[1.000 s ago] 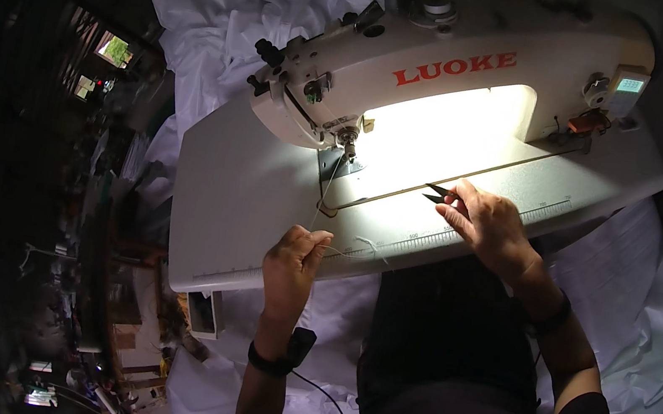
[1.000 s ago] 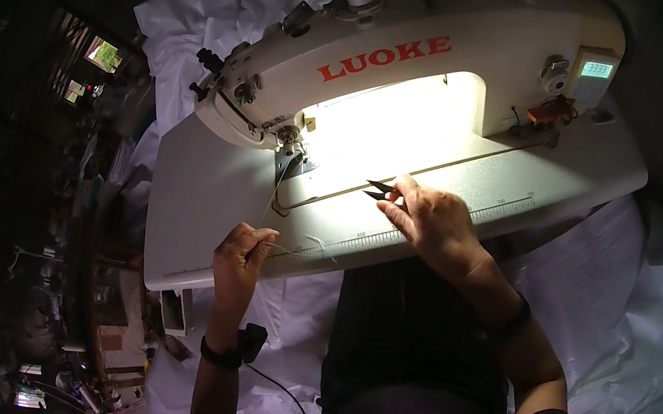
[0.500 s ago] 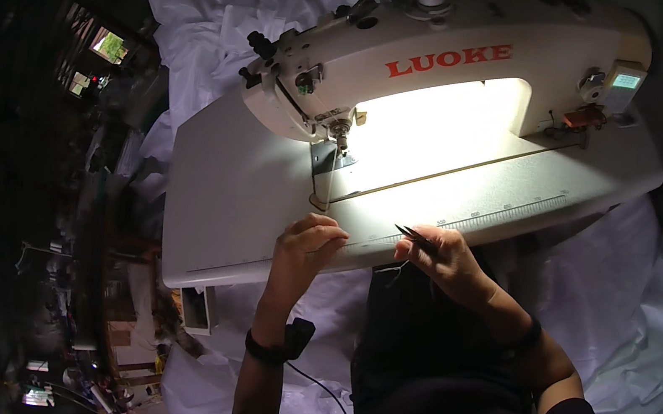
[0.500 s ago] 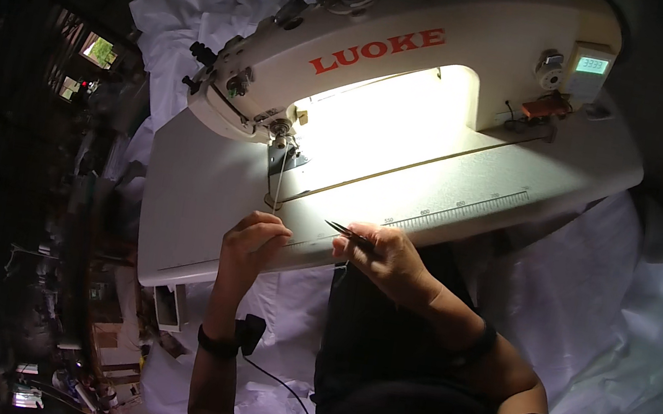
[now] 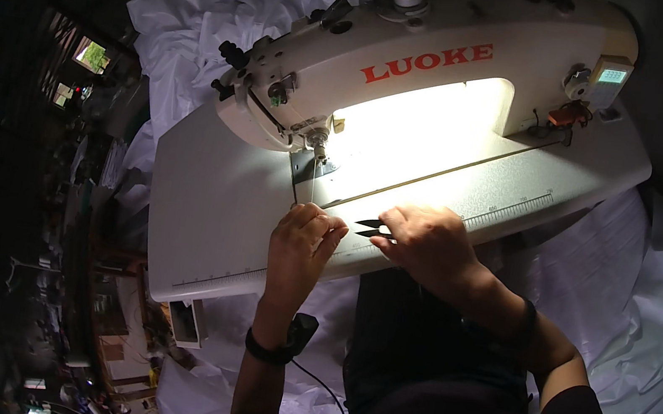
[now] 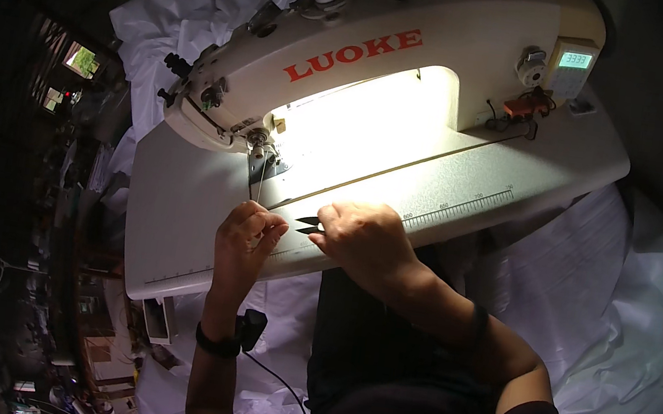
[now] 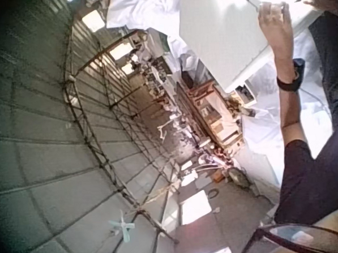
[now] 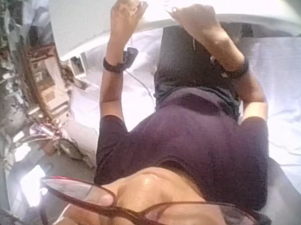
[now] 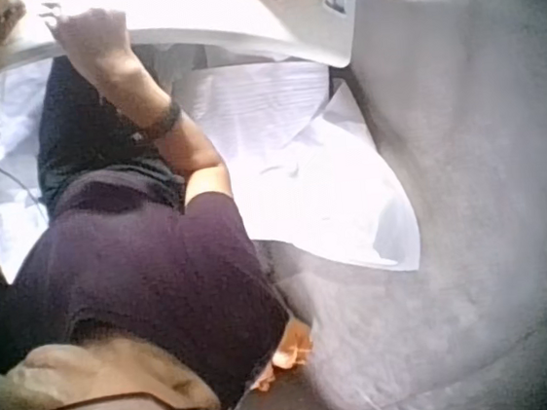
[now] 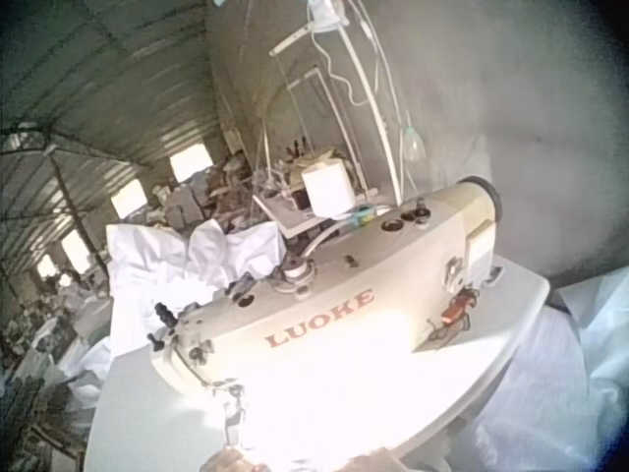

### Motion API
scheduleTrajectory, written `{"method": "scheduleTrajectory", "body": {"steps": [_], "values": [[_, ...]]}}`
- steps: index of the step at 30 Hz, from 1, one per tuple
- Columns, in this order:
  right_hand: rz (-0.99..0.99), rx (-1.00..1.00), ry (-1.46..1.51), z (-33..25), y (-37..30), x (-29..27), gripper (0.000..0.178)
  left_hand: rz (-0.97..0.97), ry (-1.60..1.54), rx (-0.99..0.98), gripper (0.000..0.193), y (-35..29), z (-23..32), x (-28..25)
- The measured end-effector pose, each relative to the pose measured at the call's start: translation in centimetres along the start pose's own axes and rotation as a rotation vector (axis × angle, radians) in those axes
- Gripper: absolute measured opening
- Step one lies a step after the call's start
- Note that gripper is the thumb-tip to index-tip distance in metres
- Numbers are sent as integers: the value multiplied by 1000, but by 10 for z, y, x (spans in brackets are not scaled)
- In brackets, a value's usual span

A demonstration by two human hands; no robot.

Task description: The person is sewing a large piece of white fabric using an industrial sewing machine.

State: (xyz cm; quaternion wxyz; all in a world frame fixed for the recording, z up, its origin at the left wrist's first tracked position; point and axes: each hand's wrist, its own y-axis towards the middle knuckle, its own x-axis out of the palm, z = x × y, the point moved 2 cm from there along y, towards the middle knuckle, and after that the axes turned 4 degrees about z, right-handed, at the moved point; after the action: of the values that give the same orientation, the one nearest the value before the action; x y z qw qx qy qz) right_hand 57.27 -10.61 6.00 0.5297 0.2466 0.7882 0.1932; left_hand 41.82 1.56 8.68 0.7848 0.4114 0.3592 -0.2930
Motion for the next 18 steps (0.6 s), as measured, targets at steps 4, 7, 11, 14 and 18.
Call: {"method": "scheduleTrajectory", "body": {"steps": [4, 7, 11, 14, 18], "values": [[-24, -41, -17, 1, 7, 19, 28, 9, 11, 2, 8, -2, -1, 2], [-157, 105, -9, 20, -1, 17, 25, -9, -19, -31, 7, -7, -10, 1], [28, 233, 67, 57, -3, 5, 27, 7, 45, -191, 6, -8, -35, -1], [76, 346, -21, 81, -1, 5, 33, 19, 219, -220, 7, 0, -52, 3], [55, 338, -9, 91, -1, 11, 32, 108, 260, -254, 8, 16, -69, 18]]}}
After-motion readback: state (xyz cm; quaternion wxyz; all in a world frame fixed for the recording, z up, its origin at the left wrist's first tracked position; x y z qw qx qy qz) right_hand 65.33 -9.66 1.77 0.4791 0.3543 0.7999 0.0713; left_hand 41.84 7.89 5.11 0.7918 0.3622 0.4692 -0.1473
